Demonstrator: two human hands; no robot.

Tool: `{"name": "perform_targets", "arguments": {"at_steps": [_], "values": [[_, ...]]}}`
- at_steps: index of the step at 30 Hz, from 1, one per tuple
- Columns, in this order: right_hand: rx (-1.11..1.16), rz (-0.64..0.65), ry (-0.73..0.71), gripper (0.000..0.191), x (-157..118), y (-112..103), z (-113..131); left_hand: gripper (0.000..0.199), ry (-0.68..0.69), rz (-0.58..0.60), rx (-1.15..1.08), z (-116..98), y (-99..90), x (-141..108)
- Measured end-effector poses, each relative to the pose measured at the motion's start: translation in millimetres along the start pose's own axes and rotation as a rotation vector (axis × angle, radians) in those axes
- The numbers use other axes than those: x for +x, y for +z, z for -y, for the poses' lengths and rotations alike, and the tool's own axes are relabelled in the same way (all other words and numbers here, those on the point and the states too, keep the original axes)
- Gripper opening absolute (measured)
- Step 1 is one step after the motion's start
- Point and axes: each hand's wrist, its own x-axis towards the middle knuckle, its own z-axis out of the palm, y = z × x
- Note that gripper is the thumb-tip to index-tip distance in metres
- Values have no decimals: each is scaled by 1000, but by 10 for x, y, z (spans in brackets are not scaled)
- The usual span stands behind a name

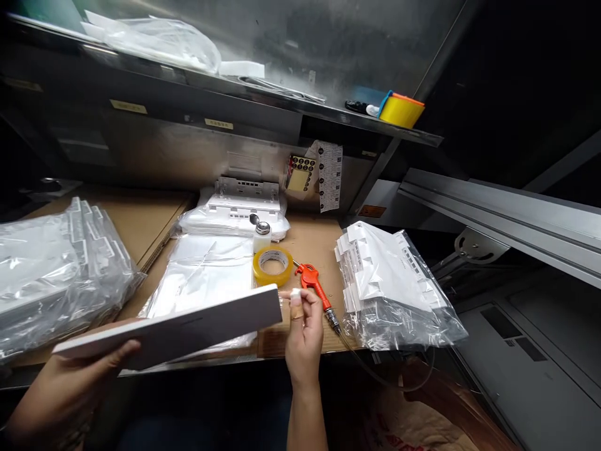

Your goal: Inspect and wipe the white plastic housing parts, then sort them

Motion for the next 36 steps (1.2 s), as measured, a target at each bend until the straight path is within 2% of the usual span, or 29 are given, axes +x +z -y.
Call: {"name": "perform_targets", "arguments": {"at_steps": [2,5,14,17,19,21,23,25,26,27,29,31,32,34,36], "values": [[-36,-54,-50,32,29,-40,28,35,132,61,124,-61,19,-65],[-31,-81,-53,32,31,-87,88,21,217,162,156,-142,55,-112],[17,-98,-49,32,8,-124,124,13,314,200,123,-200,90,-131],[73,-61,27,32,-2,-96,116,13,343,217,119,-226,76,-136],[129,-20,135,36,-16,-56,105,12,361,243,125,-217,52,-111],[204,41,259,41,-35,-7,87,12,416,307,129,-174,13,-58],[292,96,361,41,-57,35,71,14,505,420,119,-99,-34,12],[363,102,375,39,-75,57,74,12,607,510,101,-12,-59,73],[388,67,335,38,-82,61,88,11,646,525,83,28,-54,91],[411,27,281,36,-89,61,112,20,662,507,38,62,-34,98],[467,-25,180,29,-105,62,186,61,588,384,-192,100,51,84],[533,-23,142,22,-129,73,272,90,327,292,-568,104,166,56],[564,-6,147,21,-143,82,308,94,153,308,-752,100,220,49],[599,14,147,19,-172,97,344,85,-158,480,-1001,103,299,63],[598,40,142,18,-185,88,321,73,-330,688,-1088,132,330,113]]}}
